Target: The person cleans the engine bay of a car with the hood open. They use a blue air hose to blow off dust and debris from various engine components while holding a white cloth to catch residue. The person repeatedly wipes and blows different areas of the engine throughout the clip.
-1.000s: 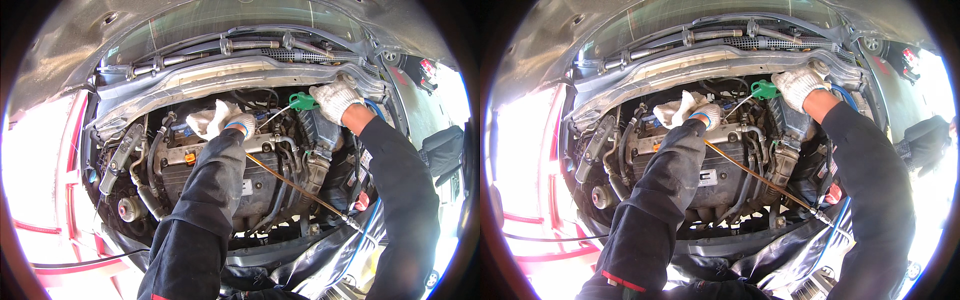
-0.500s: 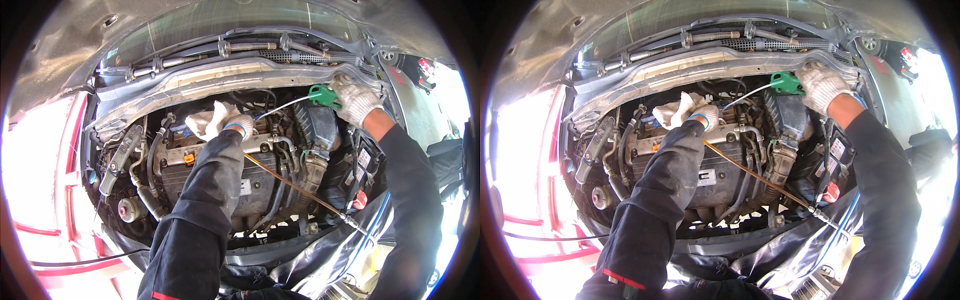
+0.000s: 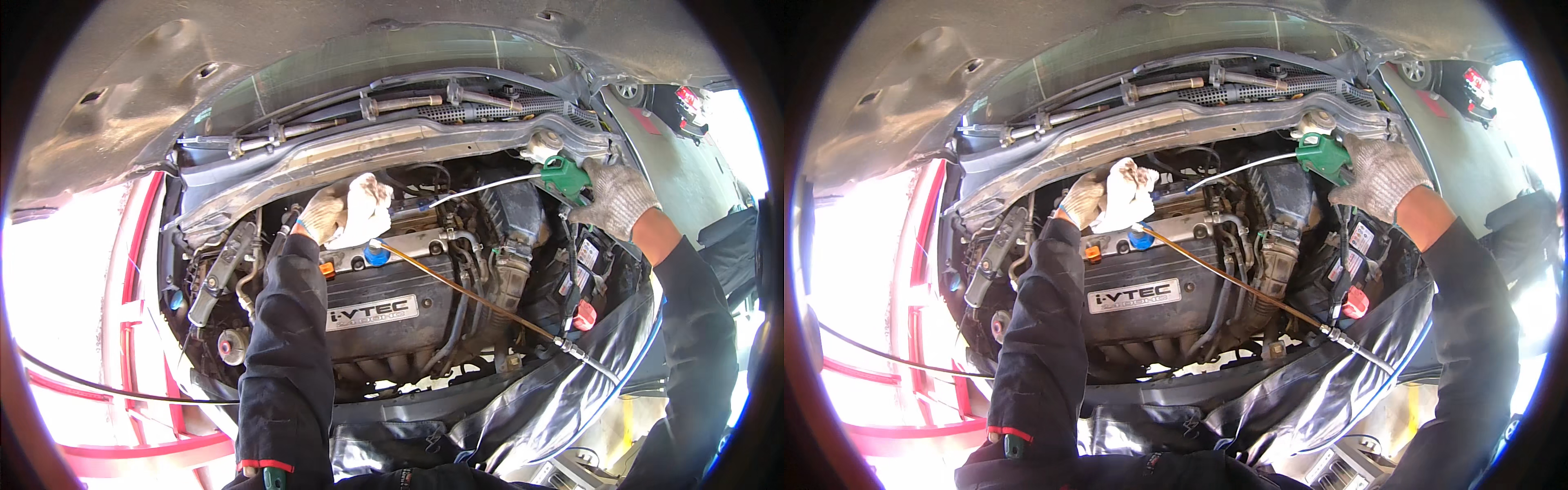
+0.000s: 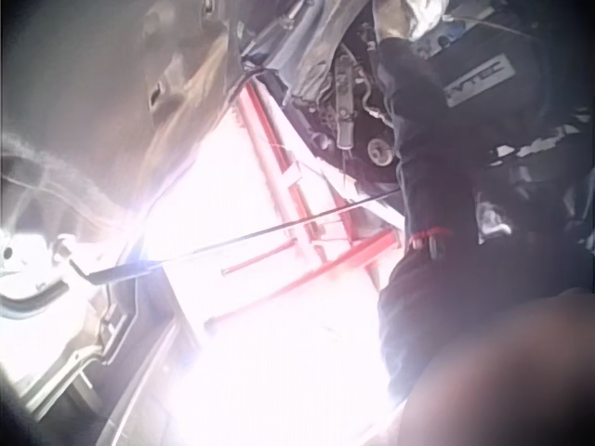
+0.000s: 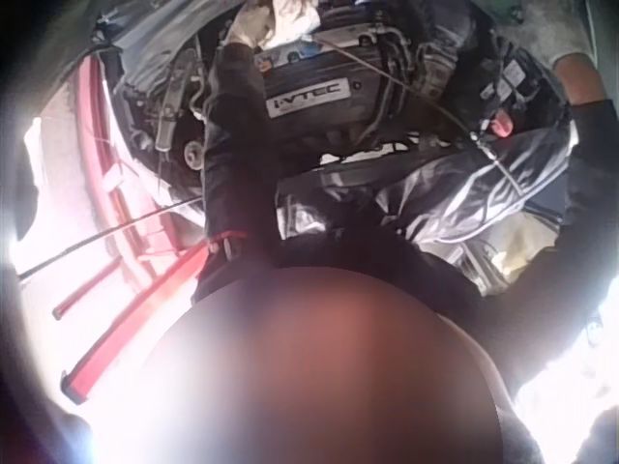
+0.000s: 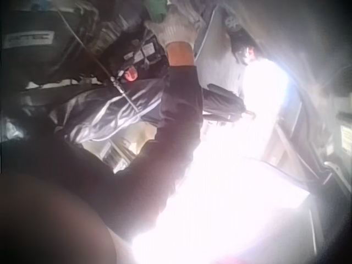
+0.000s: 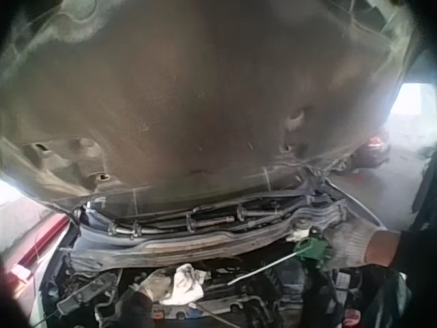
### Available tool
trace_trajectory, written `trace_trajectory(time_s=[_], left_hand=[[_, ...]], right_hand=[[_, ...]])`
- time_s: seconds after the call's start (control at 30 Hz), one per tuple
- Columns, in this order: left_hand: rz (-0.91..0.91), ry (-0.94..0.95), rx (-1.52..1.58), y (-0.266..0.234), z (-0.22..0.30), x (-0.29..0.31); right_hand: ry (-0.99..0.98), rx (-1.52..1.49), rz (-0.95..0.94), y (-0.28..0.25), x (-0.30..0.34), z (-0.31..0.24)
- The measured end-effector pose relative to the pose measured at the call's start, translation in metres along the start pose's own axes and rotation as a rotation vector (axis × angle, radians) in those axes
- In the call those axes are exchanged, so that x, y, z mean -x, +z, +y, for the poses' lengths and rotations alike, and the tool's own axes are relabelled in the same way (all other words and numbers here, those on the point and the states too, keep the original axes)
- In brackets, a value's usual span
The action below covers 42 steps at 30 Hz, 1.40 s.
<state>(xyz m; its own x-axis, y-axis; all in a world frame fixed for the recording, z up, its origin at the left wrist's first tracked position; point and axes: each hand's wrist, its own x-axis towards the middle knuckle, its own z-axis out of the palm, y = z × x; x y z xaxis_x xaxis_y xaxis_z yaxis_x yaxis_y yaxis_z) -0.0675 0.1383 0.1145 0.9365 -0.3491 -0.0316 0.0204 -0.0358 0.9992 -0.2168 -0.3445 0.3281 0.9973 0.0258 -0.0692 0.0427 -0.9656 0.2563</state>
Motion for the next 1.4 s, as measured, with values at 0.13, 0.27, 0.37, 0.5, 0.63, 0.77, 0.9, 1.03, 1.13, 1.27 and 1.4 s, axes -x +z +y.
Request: trace_trajectory(time_s=[0.13,0.27,0.37,0.5,0.63,0.77,0.9,1.03,1.13,1.27,1.4], left_hand=[[0.107,0.301,-0.622,-0.034,-0.007,0.031],[0.200,0.565,-1.468,-0.050,-0.001,0.049],[0.285,0.469,-1.347,-0.055,0.005,0.063],[0.335,0.313,-0.784,-0.074,0.006,0.072],[0.428,0.106,-0.560,-0.099,0.013,0.063],[0.664,-0.113,-1.082,-0.073,0.019,0.064],[0.389,-0.147,-1.190,-0.021,0.013,0.081],[0.293,-0.218,-1.594,-0.006,-0.008,0.089],[0.386,-0.421,-1.472,-0.022,-0.014,0.079],[0.713,-0.251,-1.484,-0.038,-0.004,0.083],[1.052,-0.003,-1.458,-0.042,0.020,0.095]], right_hand=[[-0.007,-0.005,0.026,-0.016,0.006,-0.019],[-0.050,-0.022,0.011,-0.030,0.002,-0.040],[-0.084,0.002,-0.017,-0.034,-0.007,-0.054],[-0.141,0.078,-0.027,-0.023,-0.033,-0.073],[-0.237,0.199,-0.001,-0.002,-0.061,-0.089],[-0.320,0.238,-0.010,0.006,-0.083,-0.117],[-0.380,0.226,-0.014,0.004,-0.106,-0.153],[-0.374,0.180,-0.050,0.010,-0.121,-0.186],[-0.396,0.161,-0.004,0.011,-0.130,-0.200],[-0.487,0.277,-0.004,0.000,-0.145,-0.208],[-0.521,0.335,-0.021,-0.011,-0.152,-0.203]])
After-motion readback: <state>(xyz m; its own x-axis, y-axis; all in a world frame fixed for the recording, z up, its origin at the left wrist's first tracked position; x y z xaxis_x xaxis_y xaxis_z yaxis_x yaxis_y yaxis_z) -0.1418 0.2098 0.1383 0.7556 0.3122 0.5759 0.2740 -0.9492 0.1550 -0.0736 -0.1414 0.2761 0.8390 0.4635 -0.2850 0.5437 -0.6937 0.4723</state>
